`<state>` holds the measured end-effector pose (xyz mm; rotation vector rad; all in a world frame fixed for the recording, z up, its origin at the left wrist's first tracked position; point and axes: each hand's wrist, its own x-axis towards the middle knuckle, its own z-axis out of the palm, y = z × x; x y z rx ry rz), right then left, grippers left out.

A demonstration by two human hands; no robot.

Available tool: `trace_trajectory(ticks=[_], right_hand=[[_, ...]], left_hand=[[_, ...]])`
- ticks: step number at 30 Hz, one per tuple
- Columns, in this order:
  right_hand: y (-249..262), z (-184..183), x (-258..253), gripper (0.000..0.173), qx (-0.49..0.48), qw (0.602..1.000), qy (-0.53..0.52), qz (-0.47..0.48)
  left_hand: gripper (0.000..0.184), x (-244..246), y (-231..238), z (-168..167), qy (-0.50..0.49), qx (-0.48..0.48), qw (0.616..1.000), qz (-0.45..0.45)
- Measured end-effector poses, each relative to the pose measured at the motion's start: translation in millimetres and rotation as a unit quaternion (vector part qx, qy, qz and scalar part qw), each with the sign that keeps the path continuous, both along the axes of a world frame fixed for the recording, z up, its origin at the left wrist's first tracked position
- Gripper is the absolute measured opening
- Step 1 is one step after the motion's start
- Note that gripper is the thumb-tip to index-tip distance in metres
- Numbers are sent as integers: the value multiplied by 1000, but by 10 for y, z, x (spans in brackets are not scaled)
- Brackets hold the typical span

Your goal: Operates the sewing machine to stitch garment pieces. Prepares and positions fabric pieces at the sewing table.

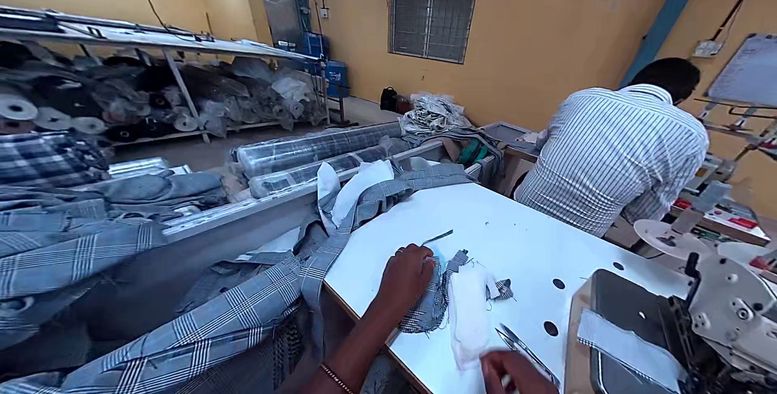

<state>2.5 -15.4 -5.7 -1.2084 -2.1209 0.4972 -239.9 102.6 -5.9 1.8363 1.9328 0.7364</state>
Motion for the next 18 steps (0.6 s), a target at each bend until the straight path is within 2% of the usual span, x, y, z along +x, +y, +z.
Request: trace_trajectory(ticks=[3, 6, 8, 11, 12, 16, 18], right_hand=[[664, 23, -313, 31, -26, 994, -71, -80], [1134, 2, -396, 40, -100, 975, -103, -171], [1267, -67, -379, 44, -140, 970, -62, -191], [1314, -143, -354, 48, -152, 969, 6, -194], [1325, -173, -343, 46, -149, 970, 32, -190], [1364, -261, -270, 19, -151, 964, 153, -158], [1339, -276, -235, 12, -156, 960, 187, -134]], left_hand=[[51, 1, 162, -46, 16, -55, 998, 35], [44, -49, 181, -113, -15, -48, 997, 50], [36, -96, 161, -128, -51, -36, 997, 49], [30, -142, 150, -136, -81, -28, 995, 52], [30, -148, 145, -134, -85, -29, 994, 55], [32, -159, 118, -189, -92, -4, 994, 55], [34, -162, 103, -241, -92, 35, 994, 41]])
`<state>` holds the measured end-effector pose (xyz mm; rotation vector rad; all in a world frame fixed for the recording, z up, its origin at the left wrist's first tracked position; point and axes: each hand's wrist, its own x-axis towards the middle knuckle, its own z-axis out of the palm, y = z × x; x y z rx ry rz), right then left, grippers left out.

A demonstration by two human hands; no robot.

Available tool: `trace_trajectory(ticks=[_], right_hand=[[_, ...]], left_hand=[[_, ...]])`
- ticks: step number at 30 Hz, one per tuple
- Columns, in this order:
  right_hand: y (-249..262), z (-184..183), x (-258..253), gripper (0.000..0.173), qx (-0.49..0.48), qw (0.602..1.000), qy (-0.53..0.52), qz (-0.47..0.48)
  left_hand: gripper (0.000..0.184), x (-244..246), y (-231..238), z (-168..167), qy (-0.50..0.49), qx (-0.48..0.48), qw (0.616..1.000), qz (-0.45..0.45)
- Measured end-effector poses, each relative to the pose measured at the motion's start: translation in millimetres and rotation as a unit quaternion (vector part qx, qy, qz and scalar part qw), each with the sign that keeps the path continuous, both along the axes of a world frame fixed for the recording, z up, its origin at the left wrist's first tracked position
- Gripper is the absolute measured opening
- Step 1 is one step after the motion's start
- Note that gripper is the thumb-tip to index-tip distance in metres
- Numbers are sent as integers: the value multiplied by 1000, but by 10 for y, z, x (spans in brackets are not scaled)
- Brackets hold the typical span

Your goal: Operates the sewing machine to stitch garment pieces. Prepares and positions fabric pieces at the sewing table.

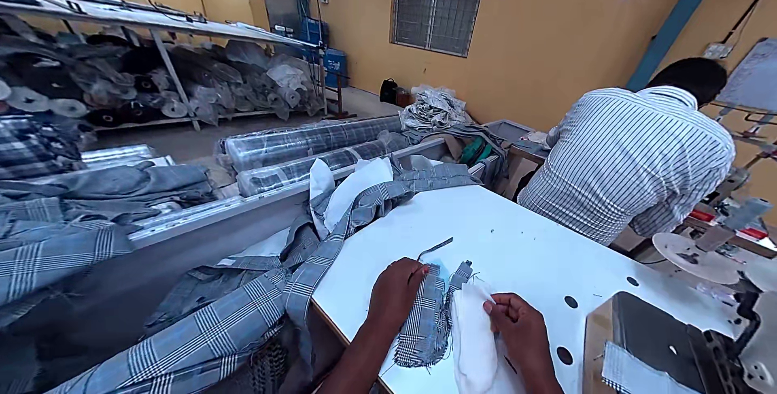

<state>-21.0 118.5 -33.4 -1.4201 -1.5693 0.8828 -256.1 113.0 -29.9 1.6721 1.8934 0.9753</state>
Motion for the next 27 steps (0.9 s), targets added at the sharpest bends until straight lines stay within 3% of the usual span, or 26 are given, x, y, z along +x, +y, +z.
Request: trace_trajectory(ticks=[4, 8, 15, 21, 24, 27], right_hand=[[-107, 42, 52, 16, 125, 992, 4, 15], [-172, 198, 4, 16, 214, 974, 74, 26], [-193, 123, -32, 6, 151, 980, 125, 36], [-157, 11, -43, 7, 148, 983, 98, 55], [-144, 9, -27, 5, 141, 983, 99, 66], [-131, 7, -14, 4, 138, 981, 112, 78]], left_hand=[[27, -2, 24, -179, -17, 171, 985, -14], [23, 26, -9, -192, -54, 224, 973, -29], [26, 21, -4, -171, -99, 187, 977, -32], [29, 140, -25, -129, -9, 296, 950, -95], [33, 278, -68, 30, -45, 256, 953, -154], [33, 375, 8, 173, -103, 148, 966, -187]])
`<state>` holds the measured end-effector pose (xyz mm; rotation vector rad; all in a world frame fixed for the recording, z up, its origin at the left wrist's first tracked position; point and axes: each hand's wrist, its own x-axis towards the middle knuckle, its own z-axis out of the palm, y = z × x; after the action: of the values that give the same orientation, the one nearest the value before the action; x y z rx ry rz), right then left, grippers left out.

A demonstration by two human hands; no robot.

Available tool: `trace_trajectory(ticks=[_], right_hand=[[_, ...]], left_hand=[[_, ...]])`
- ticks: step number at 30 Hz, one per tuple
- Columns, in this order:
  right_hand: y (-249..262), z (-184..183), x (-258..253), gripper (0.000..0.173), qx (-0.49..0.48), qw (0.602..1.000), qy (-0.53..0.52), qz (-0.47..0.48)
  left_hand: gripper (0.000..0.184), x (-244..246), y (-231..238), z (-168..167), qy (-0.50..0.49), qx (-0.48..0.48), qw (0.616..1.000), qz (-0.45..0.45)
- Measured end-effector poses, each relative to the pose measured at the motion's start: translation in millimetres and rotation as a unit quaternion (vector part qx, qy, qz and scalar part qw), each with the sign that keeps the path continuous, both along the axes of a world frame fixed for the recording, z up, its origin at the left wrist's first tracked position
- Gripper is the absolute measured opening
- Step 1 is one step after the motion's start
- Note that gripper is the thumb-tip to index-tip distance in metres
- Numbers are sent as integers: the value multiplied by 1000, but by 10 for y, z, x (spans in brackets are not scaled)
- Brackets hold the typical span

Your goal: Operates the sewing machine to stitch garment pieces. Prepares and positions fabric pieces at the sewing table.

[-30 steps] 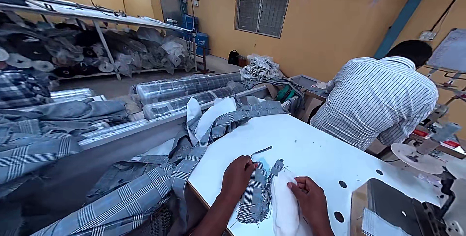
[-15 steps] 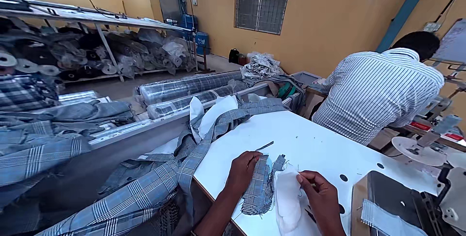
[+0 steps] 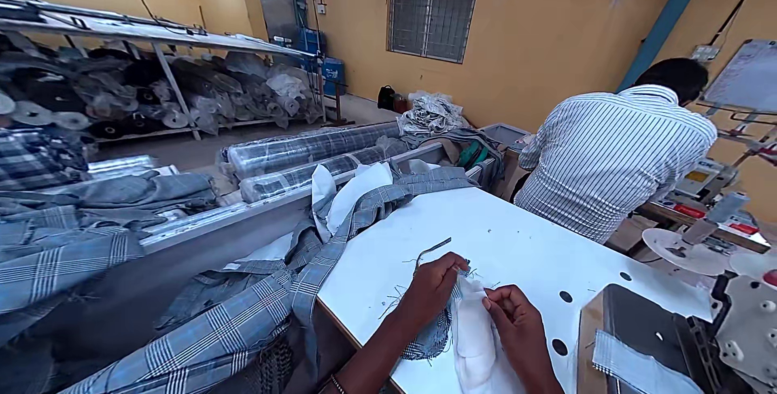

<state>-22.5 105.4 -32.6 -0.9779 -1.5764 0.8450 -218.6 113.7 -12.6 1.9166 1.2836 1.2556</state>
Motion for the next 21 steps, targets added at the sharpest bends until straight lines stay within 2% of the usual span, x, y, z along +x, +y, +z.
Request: trace_trajectory(ticks=[3, 6, 8, 10, 13, 15, 17, 21], right_hand=[[6, 12, 10, 4, 1, 1000, 15, 14], [24, 21, 21, 4, -12, 1000, 7, 5], [18, 60, 38, 5, -15, 1000, 1, 0], [-11, 165, 62, 3, 7, 999, 35, 8], [-91, 391, 121, 3, 47, 987, 148, 44], [-133, 496, 165, 6, 26, 964, 252, 75], [-156, 554, 182, 13, 19, 949, 297, 104], [-211, 559, 211, 29, 12, 956, 262, 130]], left_hand=[[39, -1, 128, 40, 45, -66, 992, -100], [31, -4, 199, -81, 49, -45, 984, -163], [25, 17, 202, -149, 60, -30, 986, -151], [28, 42, 187, -149, 101, -25, 988, -115], [33, 47, 180, -84, 174, -82, 977, -88], [33, 56, 170, -39, 197, -112, 971, -75], [32, 60, 163, -34, 184, -113, 974, -62], [54, 75, 164, -158, 57, -43, 997, -14]])
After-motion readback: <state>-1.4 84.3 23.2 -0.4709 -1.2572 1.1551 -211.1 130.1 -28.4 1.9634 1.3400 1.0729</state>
